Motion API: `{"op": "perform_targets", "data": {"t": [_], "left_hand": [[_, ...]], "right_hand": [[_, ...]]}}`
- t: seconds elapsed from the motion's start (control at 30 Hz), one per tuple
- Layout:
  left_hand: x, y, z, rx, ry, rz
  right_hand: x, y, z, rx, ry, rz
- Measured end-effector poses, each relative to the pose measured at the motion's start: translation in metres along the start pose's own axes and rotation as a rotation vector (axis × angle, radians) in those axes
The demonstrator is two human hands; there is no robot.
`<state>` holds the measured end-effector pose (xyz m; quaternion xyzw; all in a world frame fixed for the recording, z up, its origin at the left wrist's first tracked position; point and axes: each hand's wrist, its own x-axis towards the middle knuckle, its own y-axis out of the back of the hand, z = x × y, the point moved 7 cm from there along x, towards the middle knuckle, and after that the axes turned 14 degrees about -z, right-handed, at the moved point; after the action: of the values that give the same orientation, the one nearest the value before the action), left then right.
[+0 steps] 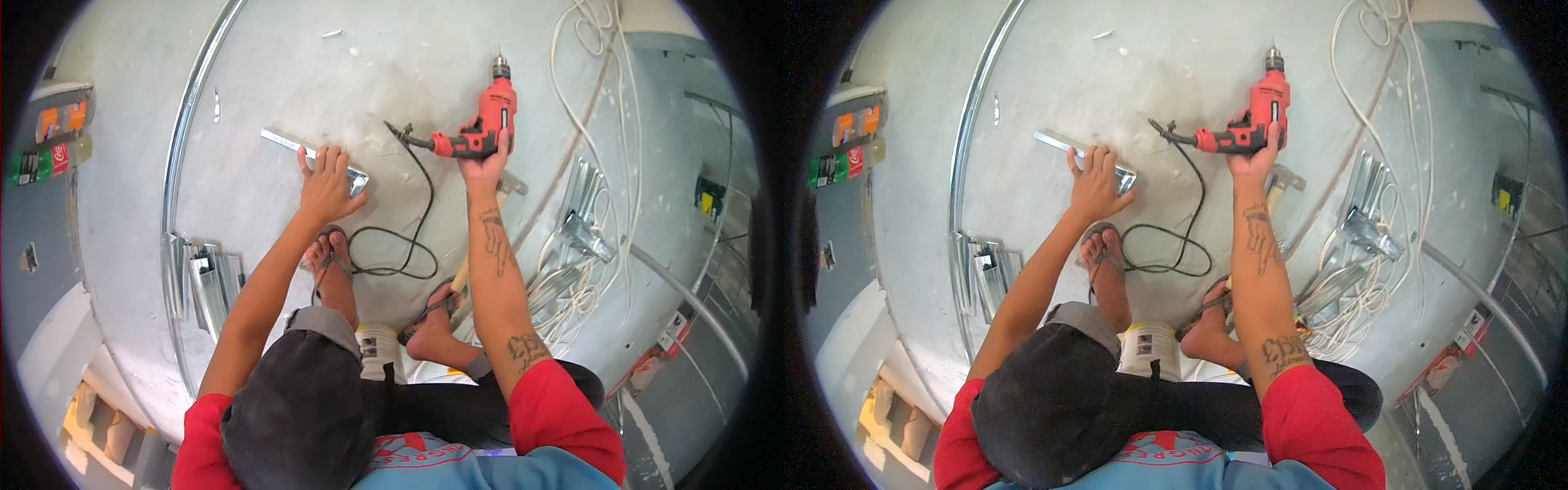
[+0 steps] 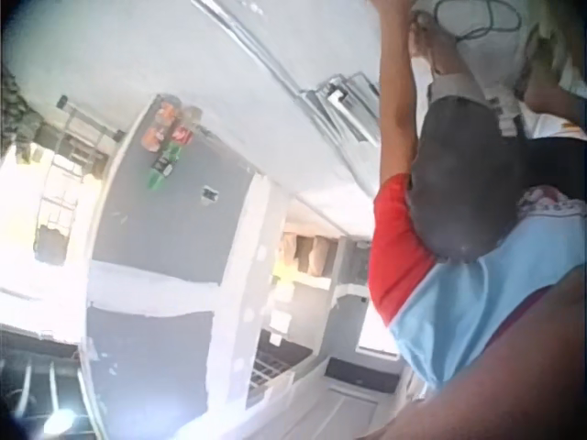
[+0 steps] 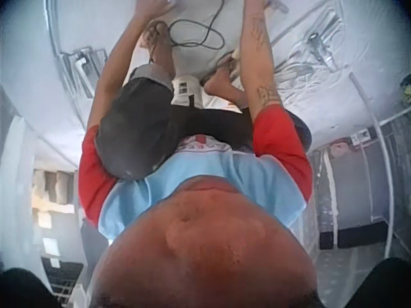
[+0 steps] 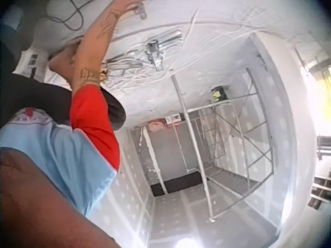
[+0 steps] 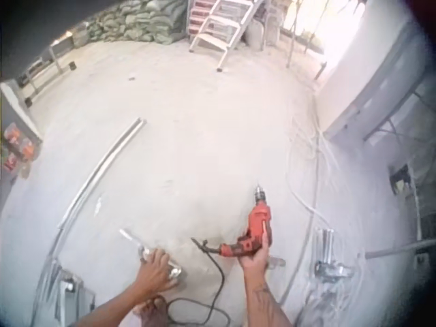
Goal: The recorder prepares and drills holes into metal ceiling/wall tracks using a power drill and hammer.
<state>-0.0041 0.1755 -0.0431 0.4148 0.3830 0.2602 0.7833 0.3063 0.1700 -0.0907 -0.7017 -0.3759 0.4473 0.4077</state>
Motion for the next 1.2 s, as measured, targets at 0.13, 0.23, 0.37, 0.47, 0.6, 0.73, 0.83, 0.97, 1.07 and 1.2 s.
{"op": "perform_targets", "data": {"t": [0.13, 0.23, 0.37, 0.47, 0.6, 0.73, 0.83, 0.97, 1.07, 1.2], "left_hand": [[-0.002, -0.001, -0.007, 0.010, 0.006, 0.047], [0.004, -0.003, 0.003, 0.010, -0.034, 0.058], [0.006, -0.013, 0.005, 0.075, -0.036, 0.053], [-0.004, -0.002, -0.004, 0.103, 0.021, -0.012], [-0.003, 0.011, 0.015, -0.021, -0.033, 0.063], [-0.028, 0.016, 0.019, -0.012, -0.062, 0.060], [-0.060, 0.025, 0.019, -0.016, -0.048, 0.082], [-0.102, 0.022, -0.001, -0.008, -0.079, 0.161], [-0.134, 0.008, -0.024, 0.004, 0.011, 0.177], [-0.173, -0.007, -0.082, 0.149, -0.038, 0.293]], "right_hand": [[0.007, 0.003, 0.015, 0.018, -0.005, 0.046], [0.008, 0.015, -0.001, -0.054, -0.044, 0.087], [-0.023, 0.030, -0.011, -0.411, -0.310, 0.233], [-0.098, 0.030, -0.037, -0.585, -0.325, 0.410], [-0.204, 0.071, -0.147, -1.459, 0.012, 0.850], [-0.269, 0.077, -0.154, -1.859, -0.033, 1.187], [-0.275, 0.067, -0.165, -1.864, 0.156, 1.209], [-0.274, 0.056, -0.155, -1.809, 0.082, 1.060], [-0.283, 0.007, -0.154, -1.609, 0.234, 1.009], [-0.301, -0.191, -0.147, -1.623, 0.433, 0.449]]}}
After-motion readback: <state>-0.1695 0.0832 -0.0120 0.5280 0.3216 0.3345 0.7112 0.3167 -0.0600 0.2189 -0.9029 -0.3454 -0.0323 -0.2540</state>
